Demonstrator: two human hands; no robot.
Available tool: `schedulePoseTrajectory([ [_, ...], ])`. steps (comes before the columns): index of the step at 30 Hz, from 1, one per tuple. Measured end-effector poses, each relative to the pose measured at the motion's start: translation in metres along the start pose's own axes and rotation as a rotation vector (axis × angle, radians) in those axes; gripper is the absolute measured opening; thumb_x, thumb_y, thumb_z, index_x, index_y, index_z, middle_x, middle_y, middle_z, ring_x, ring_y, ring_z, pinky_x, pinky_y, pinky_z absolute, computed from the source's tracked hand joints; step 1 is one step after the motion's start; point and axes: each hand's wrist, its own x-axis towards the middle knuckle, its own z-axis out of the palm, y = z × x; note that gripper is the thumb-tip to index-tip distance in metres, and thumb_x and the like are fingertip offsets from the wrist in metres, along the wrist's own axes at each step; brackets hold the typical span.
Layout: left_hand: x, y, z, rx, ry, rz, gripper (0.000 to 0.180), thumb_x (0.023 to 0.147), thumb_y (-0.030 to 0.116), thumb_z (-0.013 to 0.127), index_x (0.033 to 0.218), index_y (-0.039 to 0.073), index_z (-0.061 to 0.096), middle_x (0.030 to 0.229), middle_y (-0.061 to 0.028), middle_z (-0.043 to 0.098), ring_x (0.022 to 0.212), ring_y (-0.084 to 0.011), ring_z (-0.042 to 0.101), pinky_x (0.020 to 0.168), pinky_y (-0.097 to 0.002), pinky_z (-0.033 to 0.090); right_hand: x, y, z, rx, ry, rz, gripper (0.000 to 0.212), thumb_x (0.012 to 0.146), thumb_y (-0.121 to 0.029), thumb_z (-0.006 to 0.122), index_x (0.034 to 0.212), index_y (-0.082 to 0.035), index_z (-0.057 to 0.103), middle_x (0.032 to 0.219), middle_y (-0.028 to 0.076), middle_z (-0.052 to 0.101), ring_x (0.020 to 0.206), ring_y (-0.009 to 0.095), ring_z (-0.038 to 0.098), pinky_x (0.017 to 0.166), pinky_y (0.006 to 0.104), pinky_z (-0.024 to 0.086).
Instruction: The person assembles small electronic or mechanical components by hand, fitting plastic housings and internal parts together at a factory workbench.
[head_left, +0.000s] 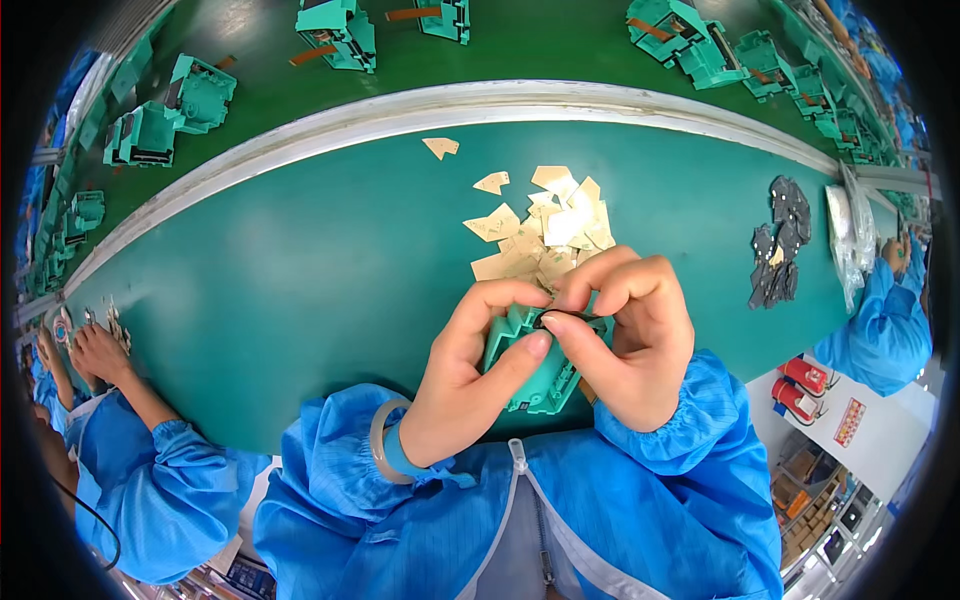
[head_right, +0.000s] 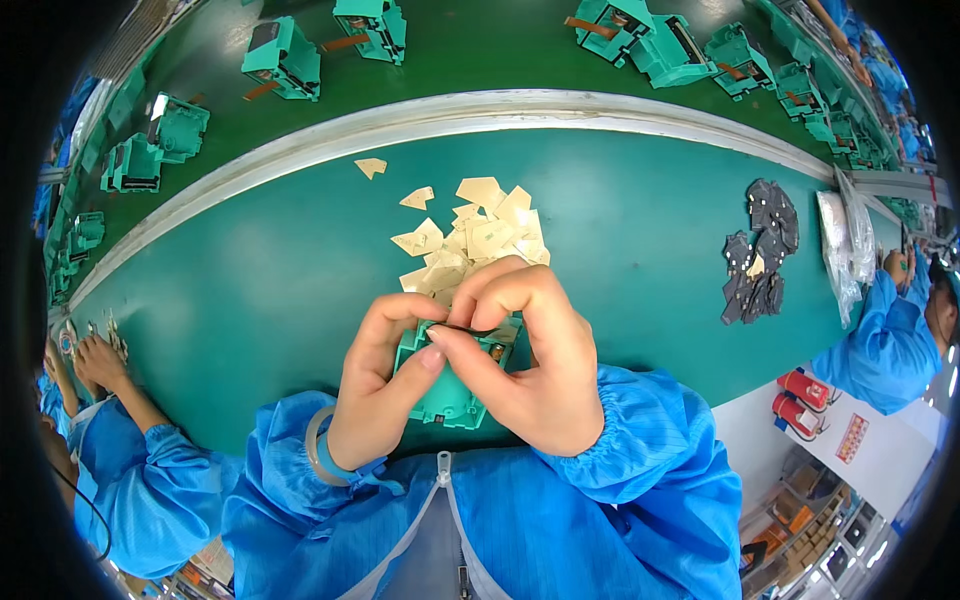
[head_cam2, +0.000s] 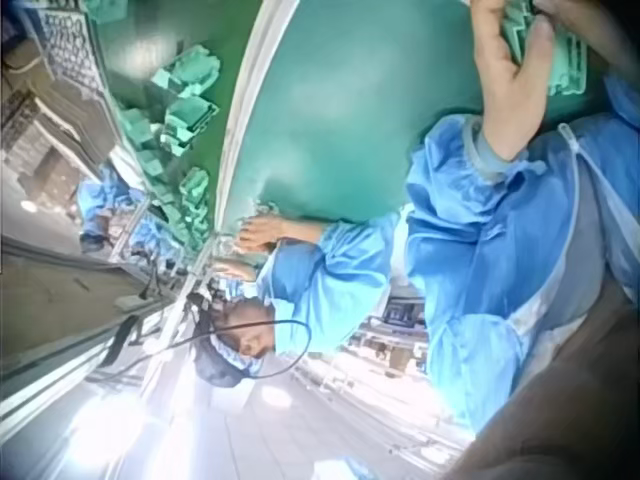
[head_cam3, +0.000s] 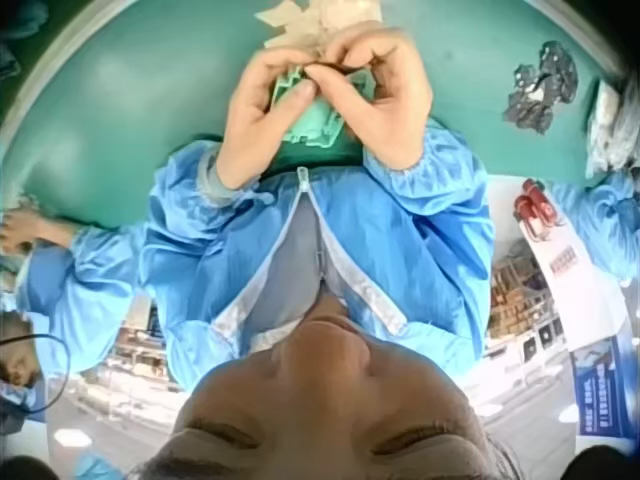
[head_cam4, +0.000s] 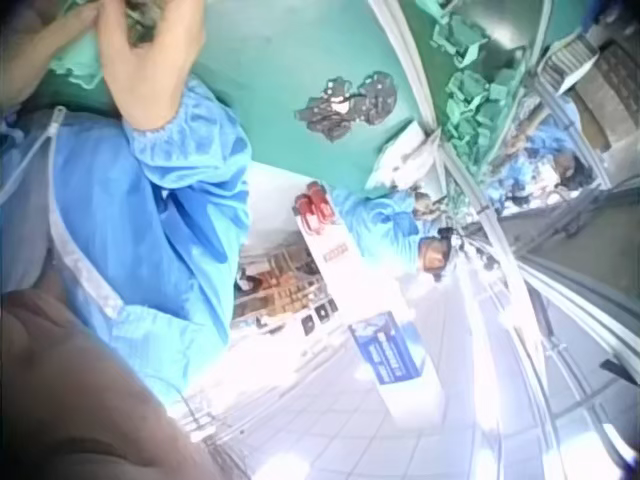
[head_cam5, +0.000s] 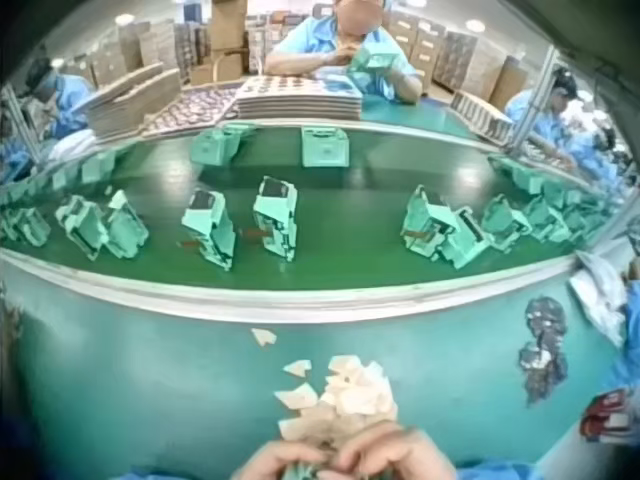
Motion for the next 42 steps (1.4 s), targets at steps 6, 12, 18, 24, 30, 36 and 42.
schedulePoseTrajectory([
  [6,0.0008,-0.0009,0.0009,0.014,0.031,-0.013,0.022,0.088,0.002,0.053,0.109,0.003,0.048,0.101,-0.0038,0.052,0.093,-0.0084,0.049,0.081,-0.0226,0.041,0.0003,0.0031,0.001,0.005,0.016,-0.03,0.034,0.072,0.018,0.058,0.087,-0.006,0.039,0.086,0.01,0.05,0.079,0.014,0.052,0.071,0.0257,0.044],
  [12,0.0015,-0.0013,0.0006,0.038,0.038,-0.012,0.022,0.087,0.001,0.054,0.108,0.003,0.049,0.101,-0.0038,0.054,0.093,-0.0085,0.049,0.081,-0.0229,0.041,0.0003,0.0039,0.001,-0.007,0.022,-0.032,0.034,0.072,0.017,0.059,0.087,-0.006,0.039,0.086,0.01,0.05,0.078,0.013,0.051,0.07,0.0251,0.043],
  [18,0.0022,-0.0011,0.001,0.055,0.044,-0.007,0.023,0.086,0.0,0.054,0.108,0.003,0.05,0.1,-0.0038,0.054,0.093,-0.0086,0.05,0.081,-0.0228,0.041,0.0021,0.0041,-0.0003,-0.025,0.011,-0.041,0.034,0.071,0.017,0.059,0.086,-0.006,0.039,0.085,0.01,0.051,0.079,0.013,0.051,0.07,0.0253,0.043],
  [24,0.0037,-0.0018,0.0015,0.075,0.031,-0.004,0.024,0.085,-0.001,0.054,0.108,0.003,0.05,0.1,-0.0038,0.054,0.093,-0.0086,0.05,0.081,-0.0229,0.041,0.002,0.0025,-0.0016,-0.058,0.021,-0.051,0.034,0.071,0.017,0.06,0.086,-0.006,0.04,0.085,0.01,0.051,0.077,0.013,0.051,0.07,0.025,0.042],
  [30,0.0048,-0.0025,0.0037,0.031,0.057,-0.047,0.025,0.085,-0.002,0.054,0.109,0.002,0.049,0.1,-0.0036,0.054,0.093,-0.0085,0.049,0.081,-0.0227,0.041,0.0021,0.0051,-0.0027,-0.088,0.018,-0.072,0.034,0.07,0.017,0.061,0.086,-0.006,0.04,0.084,0.011,0.052,0.076,0.013,0.051,0.069,0.025,0.042],
  [36,0.0063,-0.0028,0.0052,0.0,0.047,-0.059,0.026,0.085,-0.002,0.054,0.11,0.002,0.049,0.101,-0.0035,0.053,0.094,-0.0084,0.049,0.082,-0.0225,0.041,0.0019,0.0041,-0.0054,-0.071,0.014,-0.062,0.034,0.07,0.017,0.061,0.086,-0.006,0.04,0.084,0.01,0.052,0.076,0.013,0.052,0.068,0.0249,0.041],
  [42,0.0093,-0.0025,0.0073,0.006,0.048,-0.035,0.026,0.086,-0.002,0.053,0.111,0.003,0.049,0.101,-0.0034,0.052,0.093,-0.0082,0.049,0.081,-0.022,0.04,0.003,0.0082,-0.0057,-0.014,0.082,-0.079,0.031,0.072,0.012,0.064,0.085,-0.006,0.043,0.08,0.008,0.054,0.071,0.013,0.053,0.063,0.0256,0.044],
])
